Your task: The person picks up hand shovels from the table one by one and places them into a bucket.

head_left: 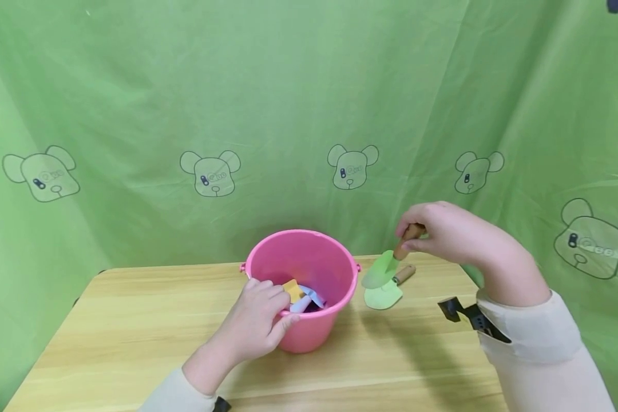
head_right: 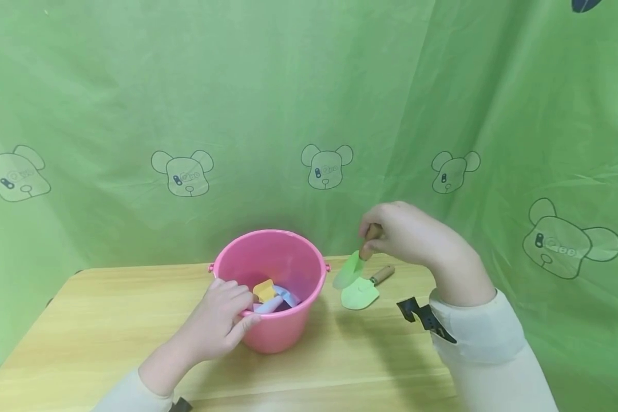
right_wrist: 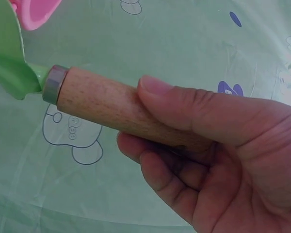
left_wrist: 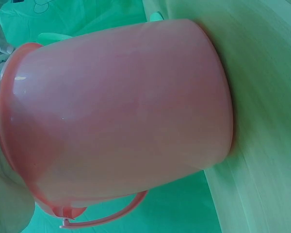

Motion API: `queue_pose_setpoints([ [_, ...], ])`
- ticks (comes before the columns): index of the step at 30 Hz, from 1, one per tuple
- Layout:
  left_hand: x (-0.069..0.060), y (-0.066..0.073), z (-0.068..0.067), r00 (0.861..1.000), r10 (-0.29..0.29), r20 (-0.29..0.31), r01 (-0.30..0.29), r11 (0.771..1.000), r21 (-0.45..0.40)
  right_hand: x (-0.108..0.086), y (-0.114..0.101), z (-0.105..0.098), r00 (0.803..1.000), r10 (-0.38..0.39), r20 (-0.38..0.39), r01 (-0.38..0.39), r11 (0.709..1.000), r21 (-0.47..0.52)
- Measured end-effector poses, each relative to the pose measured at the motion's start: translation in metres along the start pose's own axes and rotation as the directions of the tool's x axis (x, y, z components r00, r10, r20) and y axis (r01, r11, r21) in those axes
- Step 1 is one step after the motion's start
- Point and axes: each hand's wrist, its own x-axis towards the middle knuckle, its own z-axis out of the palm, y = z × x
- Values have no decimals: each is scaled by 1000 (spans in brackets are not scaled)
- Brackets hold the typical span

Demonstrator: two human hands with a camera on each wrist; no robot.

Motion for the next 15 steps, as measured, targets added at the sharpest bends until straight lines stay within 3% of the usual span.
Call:
queue_pose_setpoints([
  [15, -1, -1, 2, 998, 43, -54, -42, 999, 17, -5, -9, -18, 999, -33, -31, 32, 999, -41],
])
